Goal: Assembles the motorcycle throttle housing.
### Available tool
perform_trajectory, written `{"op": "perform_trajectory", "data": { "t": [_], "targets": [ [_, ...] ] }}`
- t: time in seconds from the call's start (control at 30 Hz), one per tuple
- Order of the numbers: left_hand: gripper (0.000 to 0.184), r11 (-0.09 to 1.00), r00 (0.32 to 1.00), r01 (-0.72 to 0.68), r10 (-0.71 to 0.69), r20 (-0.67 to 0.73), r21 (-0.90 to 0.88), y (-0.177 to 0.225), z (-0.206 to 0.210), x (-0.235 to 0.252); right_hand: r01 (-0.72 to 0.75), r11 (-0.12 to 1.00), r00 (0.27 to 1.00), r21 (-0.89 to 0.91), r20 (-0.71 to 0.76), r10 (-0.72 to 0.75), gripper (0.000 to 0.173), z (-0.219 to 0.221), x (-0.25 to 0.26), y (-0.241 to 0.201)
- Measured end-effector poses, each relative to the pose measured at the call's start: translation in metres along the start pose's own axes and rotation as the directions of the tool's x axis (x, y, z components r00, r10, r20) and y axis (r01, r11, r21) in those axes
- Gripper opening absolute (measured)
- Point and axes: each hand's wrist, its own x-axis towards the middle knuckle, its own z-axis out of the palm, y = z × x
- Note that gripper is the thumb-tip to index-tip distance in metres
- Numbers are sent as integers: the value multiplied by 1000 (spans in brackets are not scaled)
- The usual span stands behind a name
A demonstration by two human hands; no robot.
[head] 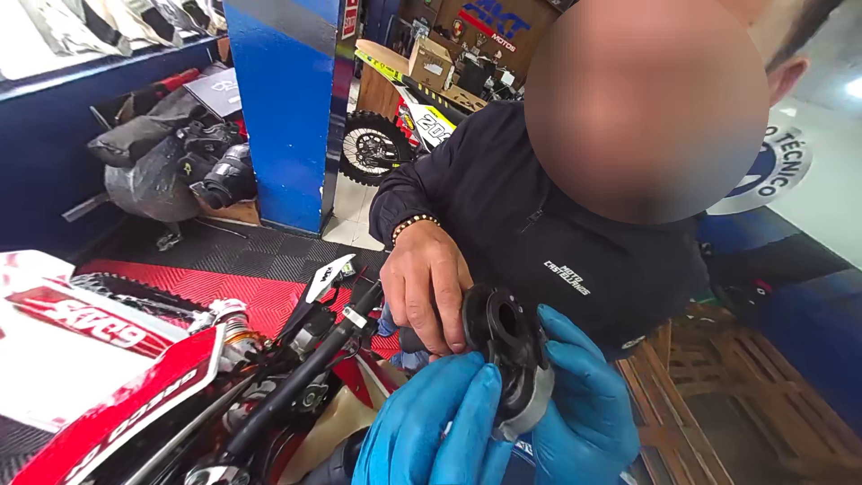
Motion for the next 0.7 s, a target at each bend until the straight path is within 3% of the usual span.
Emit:
{"op": "perform_trajectory", "data": {
  "t": [0.17,0.3,0.33,0.4,0.47,0.53,0.63,0.7],
  "targets": [
    [46,1000,999,-6,5,35,24,2,-2,0,-24,999,996,48,85,20,33,-14,9,5],
    [46,999,998,-27,25,57,36,3,-2,-2,-179,954,945,239,312,99,52,-33,28,12],
    [45,998,997,-37,34,63,41,3,-2,-3,-199,949,919,245,382,94,60,-39,35,18],
    [45,997,995,-57,53,83,44,2,-2,-5,-106,983,844,150,536,9,71,-51,52,34],
    [47,997,993,-78,75,85,28,2,0,-8,33,991,719,128,686,-112,82,-63,65,54],
    [46,995,991,-99,96,97,21,1,1,-9,69,983,617,171,767,-176,86,-59,77,54],
    [43,994,988,-107,104,114,25,2,1,-6,7,988,747,154,656,-108,69,-26,83,8],
    [42,995,984,-97,96,147,2,2,-1,-3,-13,976,685,219,713,-151,66,-28,90,20]
  ]
}}
